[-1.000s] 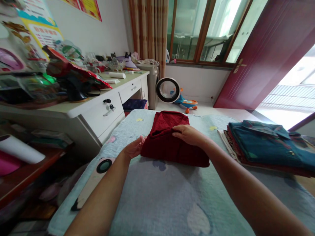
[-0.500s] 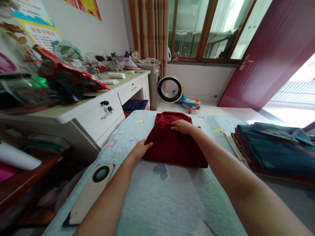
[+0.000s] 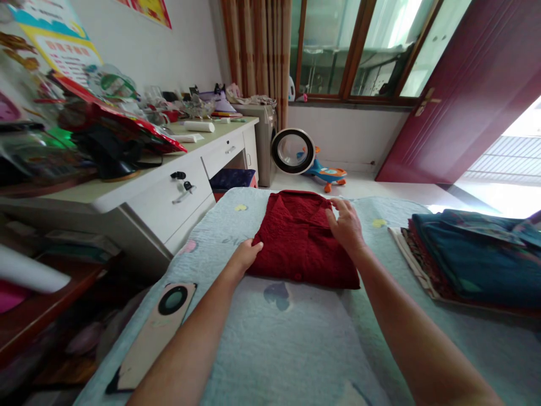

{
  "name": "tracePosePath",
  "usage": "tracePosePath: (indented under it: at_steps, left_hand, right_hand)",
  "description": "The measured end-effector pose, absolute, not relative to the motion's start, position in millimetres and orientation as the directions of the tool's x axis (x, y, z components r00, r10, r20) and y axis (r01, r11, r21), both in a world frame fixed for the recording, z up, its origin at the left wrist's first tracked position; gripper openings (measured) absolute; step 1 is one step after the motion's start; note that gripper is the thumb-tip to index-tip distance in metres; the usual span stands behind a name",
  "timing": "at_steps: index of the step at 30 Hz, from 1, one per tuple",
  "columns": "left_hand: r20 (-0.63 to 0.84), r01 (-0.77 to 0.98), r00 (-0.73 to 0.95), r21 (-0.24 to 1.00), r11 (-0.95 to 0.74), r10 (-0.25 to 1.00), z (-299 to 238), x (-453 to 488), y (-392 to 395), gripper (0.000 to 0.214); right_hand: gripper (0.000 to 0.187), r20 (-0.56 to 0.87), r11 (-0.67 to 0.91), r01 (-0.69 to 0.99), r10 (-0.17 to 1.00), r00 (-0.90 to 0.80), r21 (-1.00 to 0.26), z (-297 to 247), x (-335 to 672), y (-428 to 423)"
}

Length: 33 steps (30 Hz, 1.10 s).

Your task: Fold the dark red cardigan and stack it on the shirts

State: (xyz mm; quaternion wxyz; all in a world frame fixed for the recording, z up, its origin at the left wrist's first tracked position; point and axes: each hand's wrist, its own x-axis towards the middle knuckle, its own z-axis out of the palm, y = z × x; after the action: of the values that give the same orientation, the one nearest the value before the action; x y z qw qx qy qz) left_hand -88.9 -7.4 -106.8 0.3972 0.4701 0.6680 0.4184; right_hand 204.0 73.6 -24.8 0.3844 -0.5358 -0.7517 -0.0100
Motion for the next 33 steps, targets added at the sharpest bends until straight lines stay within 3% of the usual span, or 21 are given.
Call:
tracePosePath:
  at_steps: [2, 5, 8, 14, 19, 22, 25, 28, 30, 33]
  left_hand:
    - [-0.215, 0.180, -0.152, 0.954, 0.241, 0.965, -102.0, -90.2, -5.8, 0.037]
    - [-0.307, 0.027, -0.059, 0.951, 0.309, 0.950, -89.4, -89.8, -1.4, 0.039]
    - [-0.337, -0.070, -0.023, 0.940, 0.335, 0.941, -77.2, -85.4, 5.0, 0.041]
    - [-0.343, -0.095, 0.004, 0.935, 0.342, 0.939, -68.0, -76.4, 16.9, 0.049]
    - [-0.075, -0.086, -0.093, 0.994, 0.067, 0.993, -74.8, -76.6, 19.1, 0.054]
    - [-0.003, 0.129, -0.221, 0.991, 0.032, 0.975, -87.7, -77.1, 18.9, 0.047]
    - [0.000, 0.448, -0.312, 0.882, 0.147, 0.950, -94.5, -75.4, 17.8, 0.046]
    - [0.096, 0.663, -0.374, 0.723, 0.194, 0.922, -86.3, -66.8, 12.3, 0.062]
    - [0.266, 0.782, -0.353, 0.610, 0.127, 0.897, -76.0, -55.0, 6.0, 0.064]
    - [0.426, 0.886, -0.083, 0.446, -0.129, 0.901, -64.0, -30.9, -0.8, 0.051]
  right_hand:
    - [0.041, 0.475, 0.282, 0.829, 0.880, -0.022, -0.483, -31.5, 231.4, 59.0]
    - [0.052, 0.095, -0.028, 0.754, 0.988, 0.119, -0.656, -51.2, 261.2, 38.0]
    - [0.049, -0.146, -0.150, 0.573, 0.988, 0.053, -0.806, -70.6, 266.7, 25.8]
    - [0.042, -0.015, -0.039, 0.445, 0.998, 0.056, -0.895, -85.0, 243.8, 32.5]
    - [0.044, 0.136, 0.094, 0.422, 0.988, 0.070, -0.902, -85.1, 237.4, 43.0]
    - [0.044, 0.107, 0.021, 0.555, 0.986, 0.124, -0.832, -90.7, 235.5, 46.6]
    - [0.046, 0.058, -0.066, 0.742, 0.988, 0.140, -0.667, -94.1, 233.6, 46.2]
    - [0.054, 0.096, -0.057, 0.856, 0.988, 0.123, -0.515, -86.1, 230.3, 39.2]
    - [0.058, 0.199, -0.019, 0.910, 0.974, 0.111, -0.414, -74.7, 224.8, 30.8]
    - [0.050, 0.358, 0.114, 0.937, 0.934, 0.012, -0.329, -57.7, 209.5, 17.7]
